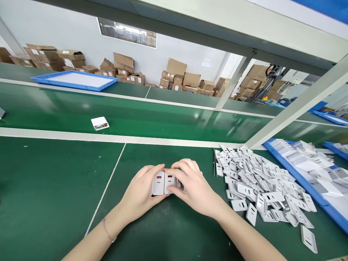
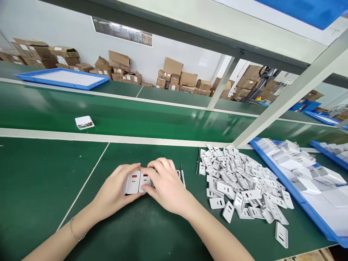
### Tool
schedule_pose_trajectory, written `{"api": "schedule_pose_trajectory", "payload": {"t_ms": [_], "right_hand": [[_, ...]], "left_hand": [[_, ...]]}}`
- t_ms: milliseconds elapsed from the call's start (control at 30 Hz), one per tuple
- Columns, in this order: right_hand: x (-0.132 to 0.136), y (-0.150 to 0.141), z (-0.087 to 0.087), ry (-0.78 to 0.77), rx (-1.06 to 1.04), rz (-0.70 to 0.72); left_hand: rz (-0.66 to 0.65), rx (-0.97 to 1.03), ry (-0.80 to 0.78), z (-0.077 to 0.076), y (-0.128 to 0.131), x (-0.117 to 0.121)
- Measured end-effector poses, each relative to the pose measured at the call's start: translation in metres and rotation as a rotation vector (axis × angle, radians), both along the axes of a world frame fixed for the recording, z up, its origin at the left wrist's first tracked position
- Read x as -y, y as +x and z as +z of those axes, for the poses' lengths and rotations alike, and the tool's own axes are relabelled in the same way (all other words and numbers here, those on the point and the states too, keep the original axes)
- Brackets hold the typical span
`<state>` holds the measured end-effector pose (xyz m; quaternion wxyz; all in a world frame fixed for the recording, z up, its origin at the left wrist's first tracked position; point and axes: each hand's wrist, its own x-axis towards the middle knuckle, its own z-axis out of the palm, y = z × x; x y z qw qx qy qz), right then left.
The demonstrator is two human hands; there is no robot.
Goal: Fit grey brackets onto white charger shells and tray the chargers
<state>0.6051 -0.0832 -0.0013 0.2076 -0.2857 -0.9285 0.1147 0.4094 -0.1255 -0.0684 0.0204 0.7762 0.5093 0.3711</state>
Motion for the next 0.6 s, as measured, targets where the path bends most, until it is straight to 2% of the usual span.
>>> {"api": "schedule_pose_trajectory", "payload": {"t_ms": [167, 433, 533, 600], "right_hand": [[0.007, -0.002, -0.001, 0.087, 0.054, -0.074], [0.012, -0.001, -0.023, 0.207, 0.185, 0.021], [0.019, 0.012, -0.015, 0.156, 0.238, 0.109], [0.023, 0.032, -0.005, 0.105, 0.238, 0.148]], "left_hand": [[0.002, 0.004, -0.005, 0.001, 0.001, 0.000], [0.001, 0.005, -0.055, 0.002, 0.000, 0.000], [-0.020, 0.053, -0.083, 0.001, -0.004, 0.004], [-0.038, 0.159, -0.127, 0.001, -0.007, 0.006]]}}
